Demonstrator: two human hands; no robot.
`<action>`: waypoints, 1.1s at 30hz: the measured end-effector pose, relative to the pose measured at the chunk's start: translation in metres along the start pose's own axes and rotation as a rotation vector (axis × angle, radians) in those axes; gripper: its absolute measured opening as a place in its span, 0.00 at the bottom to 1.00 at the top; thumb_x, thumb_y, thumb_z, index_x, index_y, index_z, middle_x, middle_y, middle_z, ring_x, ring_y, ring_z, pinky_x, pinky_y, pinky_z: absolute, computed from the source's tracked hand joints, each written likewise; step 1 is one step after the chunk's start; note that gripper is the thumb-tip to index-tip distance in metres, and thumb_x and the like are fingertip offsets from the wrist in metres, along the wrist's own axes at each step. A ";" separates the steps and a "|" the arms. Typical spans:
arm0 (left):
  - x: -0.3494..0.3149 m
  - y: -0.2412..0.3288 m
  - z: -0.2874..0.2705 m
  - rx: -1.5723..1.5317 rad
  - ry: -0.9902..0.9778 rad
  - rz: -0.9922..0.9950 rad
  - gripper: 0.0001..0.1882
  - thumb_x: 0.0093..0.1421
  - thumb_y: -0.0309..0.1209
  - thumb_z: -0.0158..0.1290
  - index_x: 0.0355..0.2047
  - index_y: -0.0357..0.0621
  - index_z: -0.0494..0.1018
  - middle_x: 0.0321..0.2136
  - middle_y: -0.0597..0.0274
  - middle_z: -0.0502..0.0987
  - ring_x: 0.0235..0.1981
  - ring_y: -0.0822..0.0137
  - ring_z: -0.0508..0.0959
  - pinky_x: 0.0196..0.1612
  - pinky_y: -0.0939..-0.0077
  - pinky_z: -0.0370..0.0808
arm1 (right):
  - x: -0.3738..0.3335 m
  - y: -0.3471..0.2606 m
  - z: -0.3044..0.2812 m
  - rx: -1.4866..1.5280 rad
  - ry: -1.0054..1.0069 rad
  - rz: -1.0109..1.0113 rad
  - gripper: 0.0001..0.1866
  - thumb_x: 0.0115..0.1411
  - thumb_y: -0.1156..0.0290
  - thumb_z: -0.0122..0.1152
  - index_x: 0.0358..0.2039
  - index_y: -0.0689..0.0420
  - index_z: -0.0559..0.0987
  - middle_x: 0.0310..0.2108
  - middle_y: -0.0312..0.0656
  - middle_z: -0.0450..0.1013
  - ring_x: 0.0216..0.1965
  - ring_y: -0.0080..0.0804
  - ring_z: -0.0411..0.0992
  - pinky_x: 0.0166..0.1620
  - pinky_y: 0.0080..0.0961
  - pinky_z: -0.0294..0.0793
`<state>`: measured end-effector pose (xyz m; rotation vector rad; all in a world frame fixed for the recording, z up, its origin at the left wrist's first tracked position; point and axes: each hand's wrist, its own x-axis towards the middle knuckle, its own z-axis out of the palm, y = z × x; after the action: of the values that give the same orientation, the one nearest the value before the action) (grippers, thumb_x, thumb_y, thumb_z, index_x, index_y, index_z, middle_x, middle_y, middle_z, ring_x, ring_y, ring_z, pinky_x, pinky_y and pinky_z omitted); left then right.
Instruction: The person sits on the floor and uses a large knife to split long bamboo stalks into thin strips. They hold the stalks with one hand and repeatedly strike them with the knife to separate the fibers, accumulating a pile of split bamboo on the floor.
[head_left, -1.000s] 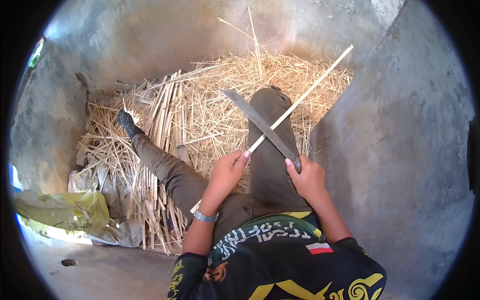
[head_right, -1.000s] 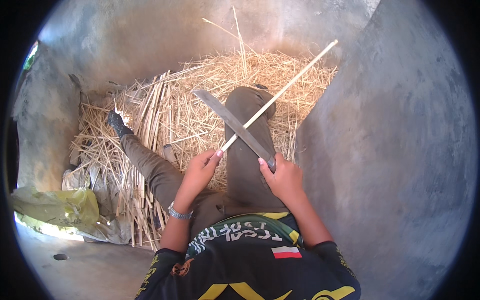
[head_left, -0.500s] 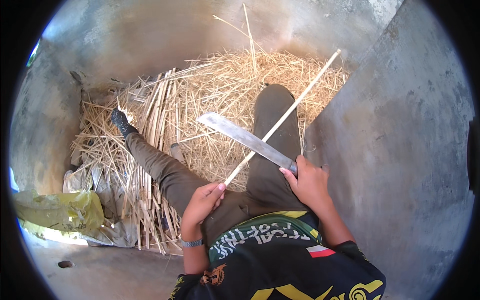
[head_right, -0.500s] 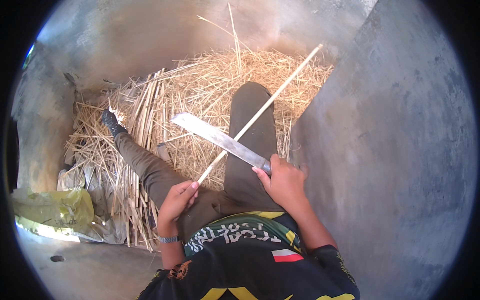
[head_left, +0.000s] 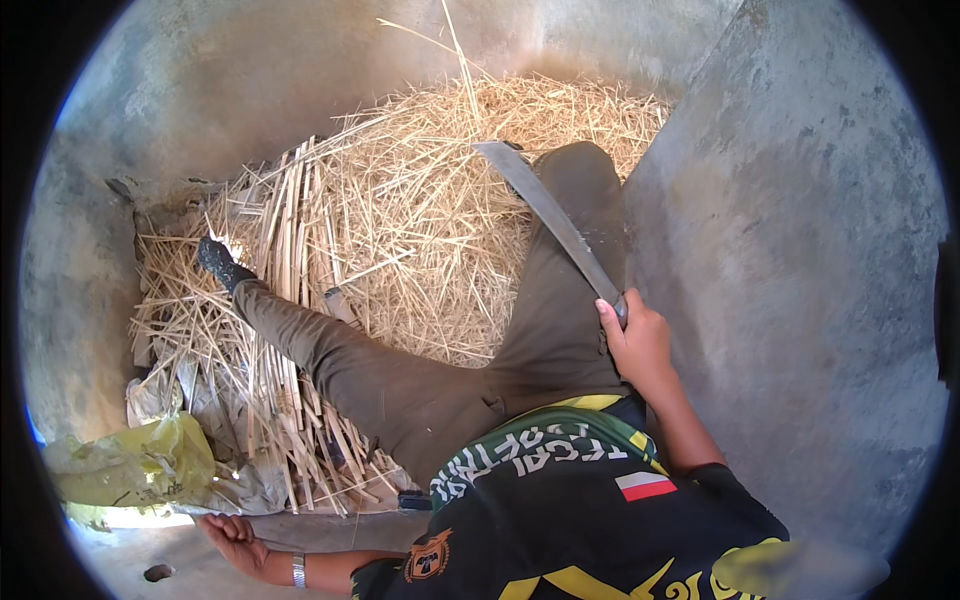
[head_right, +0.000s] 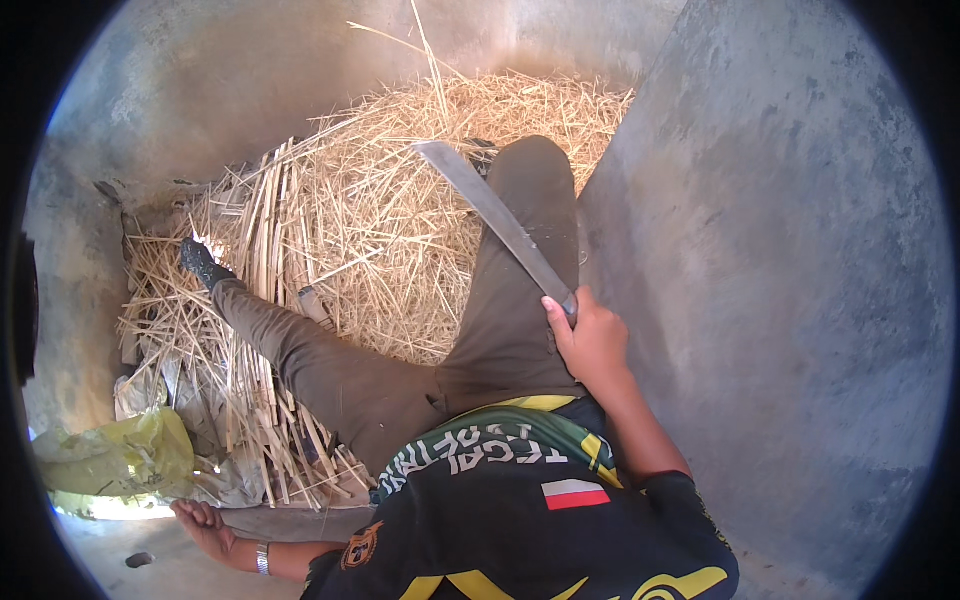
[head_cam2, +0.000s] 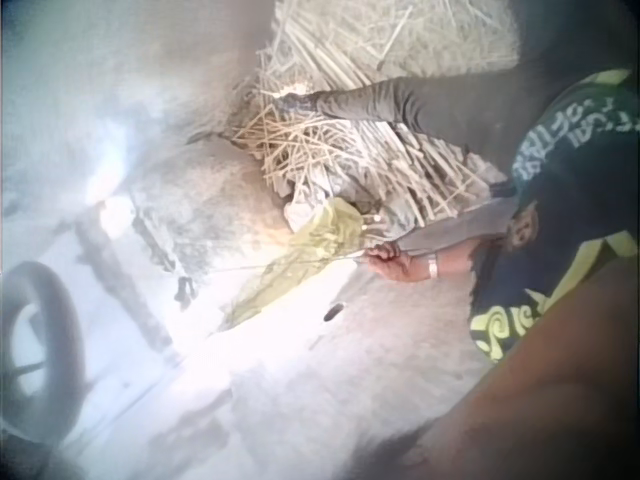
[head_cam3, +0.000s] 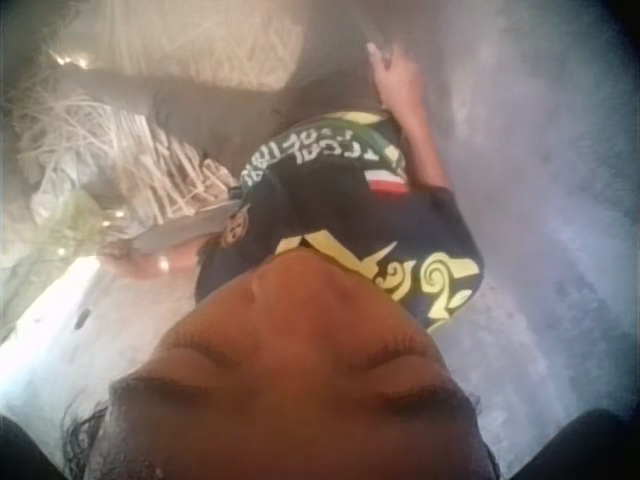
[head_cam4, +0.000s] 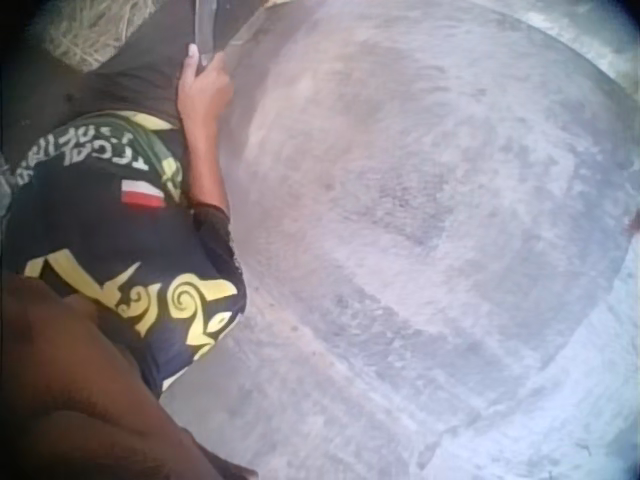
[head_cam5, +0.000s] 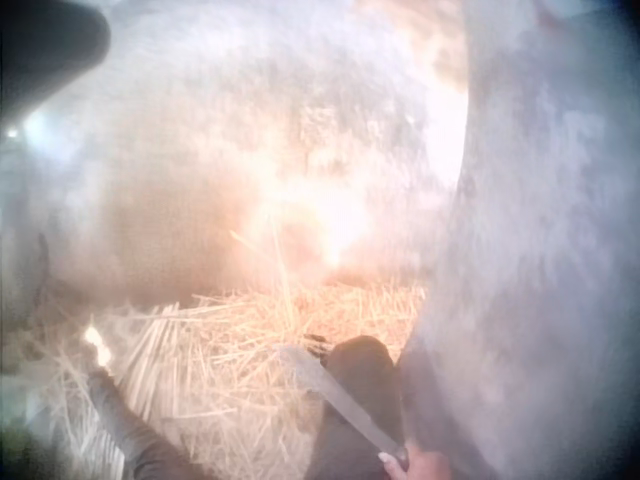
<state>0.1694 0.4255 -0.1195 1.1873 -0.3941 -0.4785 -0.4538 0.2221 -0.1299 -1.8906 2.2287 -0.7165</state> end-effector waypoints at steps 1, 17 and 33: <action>-0.005 0.000 0.006 -0.141 0.027 -0.003 0.16 0.74 0.46 0.49 0.33 0.50 0.65 0.16 0.76 0.51 0.14 0.80 0.51 0.16 0.83 0.47 | -0.003 0.005 0.004 0.054 0.038 -0.009 0.26 0.68 0.48 0.56 0.28 0.61 0.71 0.19 0.53 0.73 0.22 0.59 0.73 0.26 0.48 0.68; -0.140 -0.110 0.346 0.320 -1.025 -0.243 0.16 0.73 0.38 0.50 0.31 0.39 0.75 0.22 0.74 0.70 0.23 0.82 0.66 0.26 0.83 0.63 | 0.031 0.008 0.003 0.331 0.410 0.021 0.17 0.56 0.71 0.70 0.23 0.60 0.68 0.15 0.43 0.61 0.18 0.27 0.61 0.25 0.29 0.62; -0.177 -0.163 0.366 0.573 -0.965 -0.027 0.20 0.74 0.40 0.49 0.26 0.40 0.70 0.16 0.67 0.66 0.19 0.78 0.65 0.23 0.75 0.64 | 0.117 0.000 0.058 -0.031 0.322 -0.648 0.06 0.47 0.70 0.66 0.20 0.52 0.75 0.17 0.40 0.75 0.20 0.43 0.77 0.26 0.44 0.75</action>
<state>-0.1966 0.1885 -0.1607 1.4479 -1.4148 -0.9987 -0.4547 0.0947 -0.1572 -2.7085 1.7500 -1.1426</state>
